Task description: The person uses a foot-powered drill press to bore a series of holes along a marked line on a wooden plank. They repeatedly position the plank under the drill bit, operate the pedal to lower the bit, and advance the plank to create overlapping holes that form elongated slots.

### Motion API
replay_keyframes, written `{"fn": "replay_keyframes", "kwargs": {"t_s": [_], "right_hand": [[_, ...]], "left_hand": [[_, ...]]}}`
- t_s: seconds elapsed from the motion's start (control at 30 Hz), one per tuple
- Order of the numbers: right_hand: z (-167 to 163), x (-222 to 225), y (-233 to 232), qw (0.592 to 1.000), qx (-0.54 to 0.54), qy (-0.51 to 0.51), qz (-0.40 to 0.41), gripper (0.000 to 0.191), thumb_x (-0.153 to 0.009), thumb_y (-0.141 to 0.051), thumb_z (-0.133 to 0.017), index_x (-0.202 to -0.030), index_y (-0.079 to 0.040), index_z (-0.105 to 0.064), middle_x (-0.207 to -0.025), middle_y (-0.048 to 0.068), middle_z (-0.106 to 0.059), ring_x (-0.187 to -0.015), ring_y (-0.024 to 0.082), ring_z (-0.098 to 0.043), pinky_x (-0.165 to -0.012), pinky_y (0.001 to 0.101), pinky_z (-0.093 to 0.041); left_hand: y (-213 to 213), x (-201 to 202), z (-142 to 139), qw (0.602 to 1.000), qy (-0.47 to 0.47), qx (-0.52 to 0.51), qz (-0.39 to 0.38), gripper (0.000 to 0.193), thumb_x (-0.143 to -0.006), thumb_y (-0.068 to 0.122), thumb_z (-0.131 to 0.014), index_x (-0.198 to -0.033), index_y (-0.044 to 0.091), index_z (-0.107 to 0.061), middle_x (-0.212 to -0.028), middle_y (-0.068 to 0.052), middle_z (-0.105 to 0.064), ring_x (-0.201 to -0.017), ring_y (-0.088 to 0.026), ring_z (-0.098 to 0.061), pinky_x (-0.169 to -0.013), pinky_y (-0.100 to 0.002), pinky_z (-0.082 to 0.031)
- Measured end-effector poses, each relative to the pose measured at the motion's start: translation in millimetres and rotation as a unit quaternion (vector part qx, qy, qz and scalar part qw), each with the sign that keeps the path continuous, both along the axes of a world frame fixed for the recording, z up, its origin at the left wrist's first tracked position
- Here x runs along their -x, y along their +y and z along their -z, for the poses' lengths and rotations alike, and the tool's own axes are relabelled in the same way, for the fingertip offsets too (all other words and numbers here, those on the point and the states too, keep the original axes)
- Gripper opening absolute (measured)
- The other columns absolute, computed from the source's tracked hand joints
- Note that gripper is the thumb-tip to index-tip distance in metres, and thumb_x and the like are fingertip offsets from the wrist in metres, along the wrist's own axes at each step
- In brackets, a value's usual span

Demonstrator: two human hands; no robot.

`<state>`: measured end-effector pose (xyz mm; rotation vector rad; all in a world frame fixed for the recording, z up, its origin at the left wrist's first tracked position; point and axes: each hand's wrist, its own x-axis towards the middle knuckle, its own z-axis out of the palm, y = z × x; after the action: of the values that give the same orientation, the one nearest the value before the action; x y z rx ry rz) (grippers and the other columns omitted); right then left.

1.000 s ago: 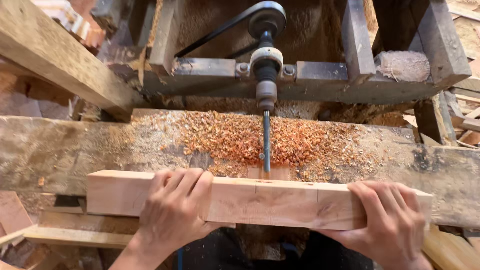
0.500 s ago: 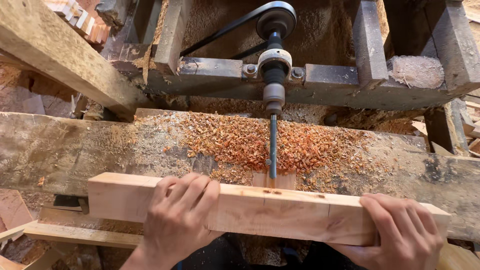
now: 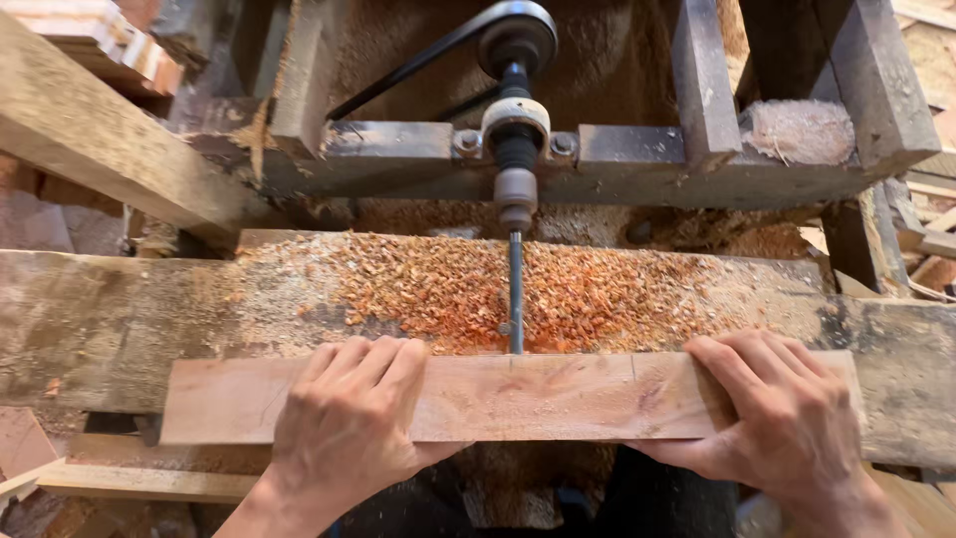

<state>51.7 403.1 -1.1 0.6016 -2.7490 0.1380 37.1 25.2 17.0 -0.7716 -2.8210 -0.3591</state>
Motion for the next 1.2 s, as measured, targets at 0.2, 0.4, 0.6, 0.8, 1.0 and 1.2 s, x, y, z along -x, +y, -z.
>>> {"fn": "replay_keyframes", "kwargs": {"t_s": [0.2, 0.4, 0.6, 0.8, 1.0, 1.2], "right_hand": [[-7.3, 17.7, -2.9, 0.999, 0.016, -0.015, -0.041, 0.094, -0.049, -0.083, -0.083, -0.1, -0.005, -0.07, -0.094, 0.01, -0.073, -0.084, 0.025, -0.071, -0.082, 0.0426, -0.058], [-29.7, 44.0, -17.8, 0.999, 0.031, -0.022, -0.01, 0.075, -0.049, -0.065, -0.089, -0.09, -0.006, -0.068, -0.087, 0.009, -0.068, -0.083, 0.026, -0.069, -0.075, 0.041, -0.056], [-26.3, 26.4, -25.6, 0.999, -0.03, -0.027, -0.019, 0.096, -0.051, -0.091, -0.077, -0.094, -0.006, -0.064, -0.093, 0.01, -0.068, -0.088, 0.026, -0.068, -0.088, 0.045, -0.053], [-19.1, 24.9, -41.2, 0.995, -0.045, 0.016, -0.084, 0.101, -0.054, -0.094, -0.066, -0.1, -0.004, -0.064, -0.101, 0.015, -0.07, -0.094, 0.029, -0.069, -0.089, 0.0483, -0.053], [-19.6, 44.3, -53.1, 0.99, -0.04, -0.127, -0.042, 0.098, -0.05, -0.09, -0.074, -0.098, -0.004, -0.067, -0.089, 0.012, -0.07, -0.081, 0.027, -0.07, -0.076, 0.0447, -0.057], [-19.6, 47.2, -50.9, 0.995, -0.009, -0.052, -0.085, 0.103, -0.05, -0.093, -0.073, -0.097, -0.001, -0.065, -0.088, 0.014, -0.069, -0.078, 0.027, -0.069, -0.075, 0.0462, -0.058]], "left_hand": [[4.8, -4.2, -1.6, 0.999, 0.042, -0.01, -0.029, 0.087, -0.078, 0.086, -0.048, -0.094, 0.003, -0.067, -0.083, -0.01, -0.07, -0.075, -0.025, -0.068, -0.071, -0.042, -0.053], [8.8, 4.1, 0.5, 0.997, 0.059, 0.002, -0.041, 0.09, -0.075, 0.088, -0.046, -0.095, 0.003, -0.069, -0.085, -0.011, -0.072, -0.075, -0.024, -0.069, -0.071, -0.043, -0.054], [5.9, -2.7, -0.8, 0.999, -0.018, 0.026, -0.023, 0.093, -0.07, 0.088, -0.051, -0.102, 0.003, -0.07, -0.086, -0.011, -0.07, -0.076, -0.026, -0.067, -0.067, -0.043, -0.055], [9.9, -15.3, -0.6, 0.997, -0.017, 0.028, -0.066, 0.089, -0.069, 0.084, -0.061, -0.103, 0.003, -0.07, -0.086, -0.011, -0.07, -0.075, -0.028, -0.066, -0.066, -0.041, -0.054], [18.0, -14.5, 1.6, 0.997, -0.002, 0.018, -0.073, 0.092, -0.068, 0.085, -0.062, -0.105, 0.001, -0.07, -0.088, -0.013, -0.071, -0.075, -0.028, -0.067, -0.069, -0.041, -0.054], [14.6, -6.6, 1.8, 0.997, 0.004, 0.022, -0.08, 0.092, -0.065, 0.088, -0.06, -0.1, 0.003, -0.07, -0.082, -0.011, -0.069, -0.074, -0.028, -0.066, -0.068, -0.042, -0.054]]}}
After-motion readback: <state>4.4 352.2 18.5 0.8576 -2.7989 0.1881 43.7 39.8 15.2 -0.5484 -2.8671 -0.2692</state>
